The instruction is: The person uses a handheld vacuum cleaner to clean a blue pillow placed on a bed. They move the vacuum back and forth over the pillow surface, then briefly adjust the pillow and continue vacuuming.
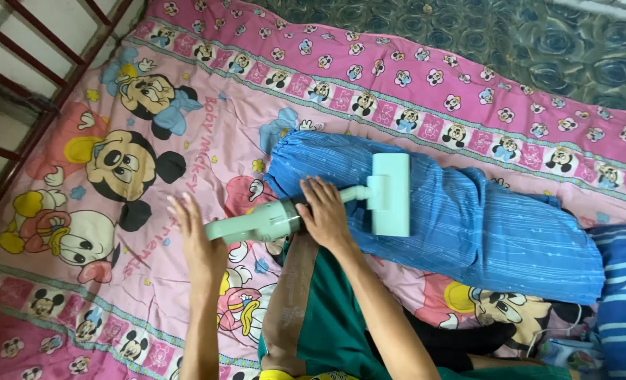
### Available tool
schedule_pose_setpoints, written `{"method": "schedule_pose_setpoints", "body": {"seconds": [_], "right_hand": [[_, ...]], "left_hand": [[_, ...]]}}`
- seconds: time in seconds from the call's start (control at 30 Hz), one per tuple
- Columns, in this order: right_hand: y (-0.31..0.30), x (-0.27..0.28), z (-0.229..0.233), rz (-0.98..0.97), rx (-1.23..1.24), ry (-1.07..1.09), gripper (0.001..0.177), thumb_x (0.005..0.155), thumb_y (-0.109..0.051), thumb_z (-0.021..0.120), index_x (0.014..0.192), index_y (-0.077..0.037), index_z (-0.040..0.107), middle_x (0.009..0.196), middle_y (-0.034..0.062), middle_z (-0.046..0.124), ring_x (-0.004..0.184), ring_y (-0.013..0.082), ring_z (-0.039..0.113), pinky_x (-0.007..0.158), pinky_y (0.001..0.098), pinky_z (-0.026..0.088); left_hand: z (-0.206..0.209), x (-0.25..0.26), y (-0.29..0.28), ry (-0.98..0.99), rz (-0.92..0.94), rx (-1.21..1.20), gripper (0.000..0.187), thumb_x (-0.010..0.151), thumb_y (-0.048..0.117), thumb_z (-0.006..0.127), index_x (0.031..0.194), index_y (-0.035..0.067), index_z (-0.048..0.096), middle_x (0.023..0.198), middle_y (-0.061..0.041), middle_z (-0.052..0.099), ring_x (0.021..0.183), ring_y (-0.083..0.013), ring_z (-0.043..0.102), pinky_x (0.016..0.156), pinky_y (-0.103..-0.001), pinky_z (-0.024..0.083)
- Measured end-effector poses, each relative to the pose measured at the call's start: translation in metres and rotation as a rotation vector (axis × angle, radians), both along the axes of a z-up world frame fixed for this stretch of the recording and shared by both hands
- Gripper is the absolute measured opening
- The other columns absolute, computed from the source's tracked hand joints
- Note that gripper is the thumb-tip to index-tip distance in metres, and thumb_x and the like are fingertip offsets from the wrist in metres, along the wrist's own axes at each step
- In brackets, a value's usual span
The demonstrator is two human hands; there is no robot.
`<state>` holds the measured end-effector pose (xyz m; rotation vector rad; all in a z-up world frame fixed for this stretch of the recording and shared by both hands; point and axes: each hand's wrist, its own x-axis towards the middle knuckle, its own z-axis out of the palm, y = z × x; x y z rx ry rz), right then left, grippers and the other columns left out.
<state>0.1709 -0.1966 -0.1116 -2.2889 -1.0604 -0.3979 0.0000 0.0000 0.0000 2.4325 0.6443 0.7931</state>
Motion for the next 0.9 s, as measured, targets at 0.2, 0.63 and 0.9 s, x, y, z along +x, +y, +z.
{"method": "schedule_pose_setpoints", "body": {"seconds": [0.2,0.63,0.9], "right_hand": [[-0.046,0.004,0.005,-0.036,-0.018,0.028,0.057,0.109,-0.048,0.037,0.150,-0.010,0.051,0.145,0.0161,0.055,0.138,0.0315,0.047,0.115,0.0485,0.033],[-0.168,0.021,-0.001,-0.278,-0.003,0.078,0.054,0.109,-0.046,0.038,0.143,-0.010,0.059,0.139,0.0136,0.061,0.136,0.0297,0.051,0.116,0.0472,0.031],[-0.248,0.023,-0.018,-0.408,-0.085,-0.026,0.046,0.106,-0.043,0.047,0.136,-0.013,0.065,0.135,0.0099,0.065,0.133,0.0271,0.055,0.116,0.0448,0.033]], "left_hand": [[-0.014,0.015,-0.027,0.036,-0.085,-0.034,0.095,0.077,-0.013,0.055,0.163,0.016,0.027,0.166,-0.024,0.018,0.147,-0.0511,0.024,0.110,-0.067,0.029],[-0.033,0.071,-0.124,0.069,-0.284,-0.115,0.116,0.059,-0.020,0.054,0.164,0.015,0.019,0.166,-0.026,0.014,0.146,-0.0524,0.023,0.113,-0.061,0.031],[-0.015,0.074,-0.206,0.111,-0.441,-0.242,0.108,0.070,-0.025,0.047,0.165,0.017,0.017,0.167,-0.024,0.013,0.145,-0.0535,0.019,0.110,-0.060,0.031]]}}
